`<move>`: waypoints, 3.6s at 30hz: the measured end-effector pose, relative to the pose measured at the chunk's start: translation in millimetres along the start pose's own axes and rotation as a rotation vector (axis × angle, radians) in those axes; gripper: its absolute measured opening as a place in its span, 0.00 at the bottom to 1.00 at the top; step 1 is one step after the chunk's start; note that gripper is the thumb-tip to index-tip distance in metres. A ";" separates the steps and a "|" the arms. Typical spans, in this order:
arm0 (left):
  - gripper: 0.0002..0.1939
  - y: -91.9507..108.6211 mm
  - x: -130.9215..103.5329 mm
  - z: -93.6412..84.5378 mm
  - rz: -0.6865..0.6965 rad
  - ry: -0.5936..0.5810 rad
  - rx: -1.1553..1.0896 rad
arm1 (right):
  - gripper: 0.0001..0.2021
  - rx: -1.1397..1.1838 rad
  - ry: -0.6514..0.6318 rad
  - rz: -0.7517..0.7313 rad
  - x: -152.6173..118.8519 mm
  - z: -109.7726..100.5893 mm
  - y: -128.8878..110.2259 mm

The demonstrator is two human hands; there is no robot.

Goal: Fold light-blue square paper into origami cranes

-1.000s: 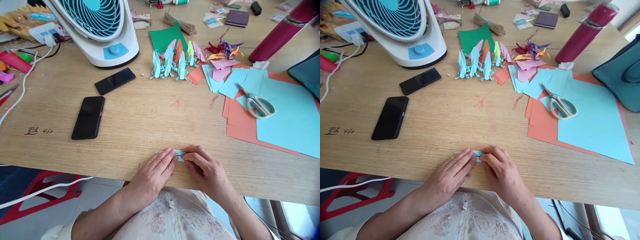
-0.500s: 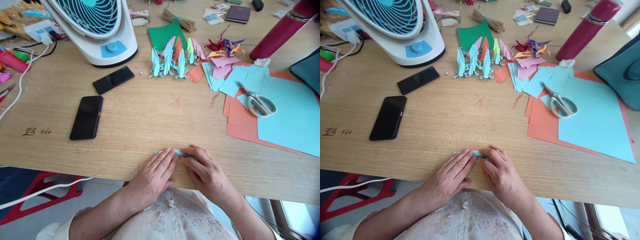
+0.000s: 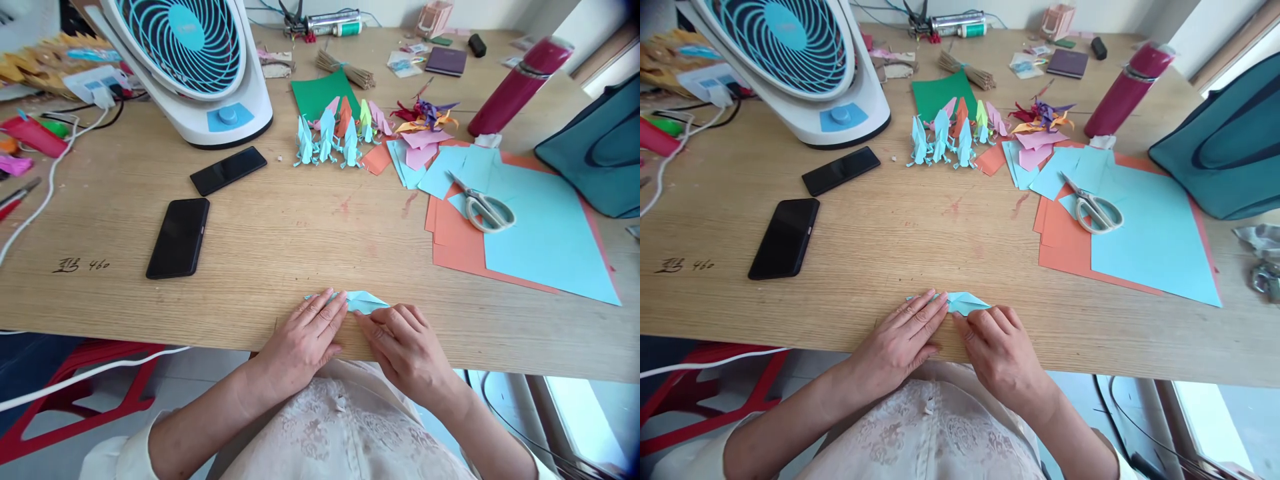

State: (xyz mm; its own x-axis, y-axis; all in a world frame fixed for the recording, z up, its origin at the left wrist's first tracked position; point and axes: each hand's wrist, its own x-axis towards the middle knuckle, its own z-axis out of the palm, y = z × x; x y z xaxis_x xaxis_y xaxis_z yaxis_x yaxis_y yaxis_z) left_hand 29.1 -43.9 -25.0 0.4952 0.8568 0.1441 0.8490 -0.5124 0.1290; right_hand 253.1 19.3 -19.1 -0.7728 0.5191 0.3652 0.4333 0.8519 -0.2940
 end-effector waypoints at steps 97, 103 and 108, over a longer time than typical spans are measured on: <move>0.15 -20.8 30.1 -9.9 -0.324 0.188 -0.257 | 0.05 0.180 -0.265 0.504 66.1 1.6 -2.7; 0.08 -30.5 32.1 -25.1 -0.263 -0.024 -0.317 | 0.04 0.347 -0.357 0.457 60.3 8.1 6.1; 0.05 -30.4 38.1 -34.5 -0.162 -0.048 -0.346 | 0.05 0.513 -0.286 0.427 56.0 6.7 4.5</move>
State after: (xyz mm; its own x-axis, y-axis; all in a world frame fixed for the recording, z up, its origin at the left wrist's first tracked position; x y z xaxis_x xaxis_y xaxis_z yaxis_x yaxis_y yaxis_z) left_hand 15.8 2.3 10.4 0.3747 0.9258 0.0496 0.8088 -0.3525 0.4708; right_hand 208.6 51.8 -5.9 -0.7062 0.7010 -0.0989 0.5068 0.4031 -0.7620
